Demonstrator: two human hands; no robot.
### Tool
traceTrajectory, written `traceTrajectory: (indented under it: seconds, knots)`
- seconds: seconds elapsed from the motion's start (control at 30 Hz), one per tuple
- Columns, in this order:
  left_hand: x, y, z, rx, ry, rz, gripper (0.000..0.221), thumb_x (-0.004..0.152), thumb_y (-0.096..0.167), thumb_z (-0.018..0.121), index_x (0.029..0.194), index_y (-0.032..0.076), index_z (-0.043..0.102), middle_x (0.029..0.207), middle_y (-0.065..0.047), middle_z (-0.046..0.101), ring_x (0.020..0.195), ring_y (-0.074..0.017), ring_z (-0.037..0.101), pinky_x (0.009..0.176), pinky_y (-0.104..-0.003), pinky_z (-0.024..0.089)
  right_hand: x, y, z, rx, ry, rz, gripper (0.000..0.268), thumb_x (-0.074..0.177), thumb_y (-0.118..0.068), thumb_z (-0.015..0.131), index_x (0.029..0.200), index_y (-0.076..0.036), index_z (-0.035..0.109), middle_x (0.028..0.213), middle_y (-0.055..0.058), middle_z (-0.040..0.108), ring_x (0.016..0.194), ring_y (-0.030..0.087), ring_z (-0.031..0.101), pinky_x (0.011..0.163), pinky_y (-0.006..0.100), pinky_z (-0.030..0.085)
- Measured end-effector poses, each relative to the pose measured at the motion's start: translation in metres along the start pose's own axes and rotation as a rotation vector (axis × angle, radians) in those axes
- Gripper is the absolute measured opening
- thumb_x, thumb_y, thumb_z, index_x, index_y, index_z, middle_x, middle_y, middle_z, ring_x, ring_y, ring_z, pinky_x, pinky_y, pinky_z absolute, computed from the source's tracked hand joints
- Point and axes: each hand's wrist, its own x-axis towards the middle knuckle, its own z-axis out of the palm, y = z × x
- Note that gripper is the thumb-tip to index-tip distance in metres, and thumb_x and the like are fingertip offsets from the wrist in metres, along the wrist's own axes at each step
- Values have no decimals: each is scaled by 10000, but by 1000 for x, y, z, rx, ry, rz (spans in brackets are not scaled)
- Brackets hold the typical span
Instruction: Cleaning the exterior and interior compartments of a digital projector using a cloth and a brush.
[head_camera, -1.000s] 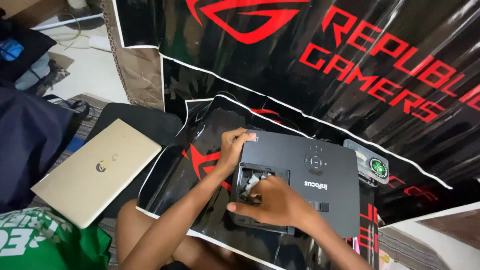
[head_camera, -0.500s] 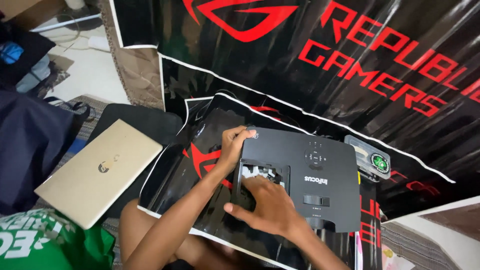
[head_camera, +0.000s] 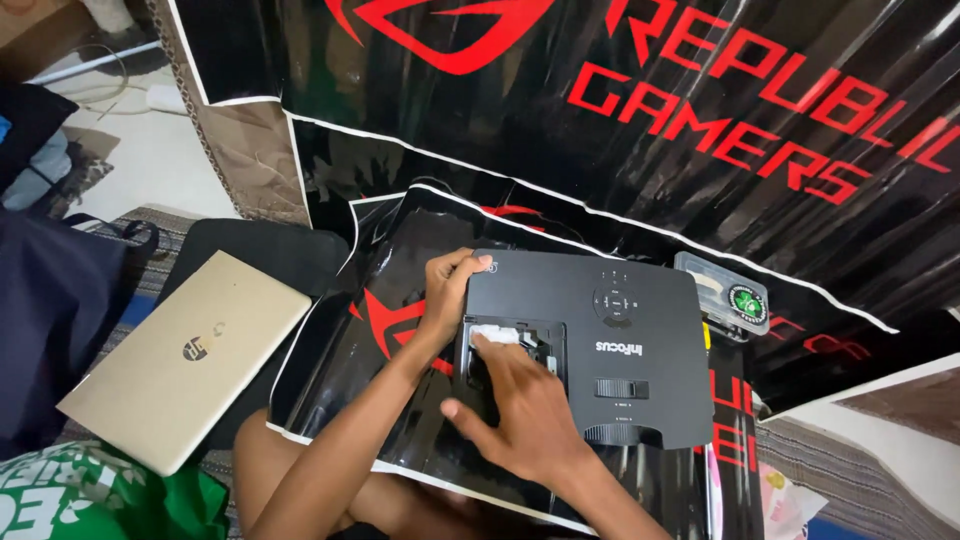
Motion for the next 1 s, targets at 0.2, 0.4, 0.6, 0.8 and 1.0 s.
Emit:
traceTrajectory:
  seconds: [0.2, 0.4, 0.6, 0.8, 1.0]
  knots:
    - [-1, -2, 0, -28, 11, -15, 413, 833, 193, 678, 550, 157, 381, 587, 71, 361, 567, -74, 356, 551, -269, 297, -2, 0, 10, -42, 199, 58, 523, 1012, -439, 574, 1338, -39, 495, 1088, 186, 688, 966, 357, 693, 648, 453, 556]
    - [0, -6, -3, -17, 12, -45, 411, 832, 212, 669, 544, 159, 380, 582, 68, 375, 562, -78, 372, 551, -264, 296, -21, 3, 12, -116, 257, 280, 507, 953, -487, 615, 1277, -101, 559, 1069, 86, 676, 977, 312, 669, 636, 458, 561]
    - [5, -18, -1, -22, 52, -123, 361, 816, 207, 688, 562, 160, 435, 609, 85, 391, 584, -63, 379, 541, -252, 300, -10, 6, 13, -328, 92, 294, 761, 912, -782, 531, 719, -54, 635, 683, 108, 659, 727, 326, 661, 585, 442, 503]
    - [3, -15, 3, 9, 55, -140, 316, 824, 246, 677, 598, 146, 481, 624, 57, 438, 581, -83, 418, 519, -257, 319, 30, -1, -3, -352, -494, 363, 962, 747, -980, 274, 541, -77, 534, 602, 77, 605, 613, 278, 594, 634, 397, 421]
    - [-1, -14, 6, 59, 72, -155, 333, 815, 270, 651, 597, 141, 435, 620, 49, 403, 588, -95, 386, 536, -272, 296, 49, -11, -60, -250, -888, 260, 899, 737, -889, 271, 643, -44, 565, 627, 100, 630, 709, 309, 654, 854, 388, 457]
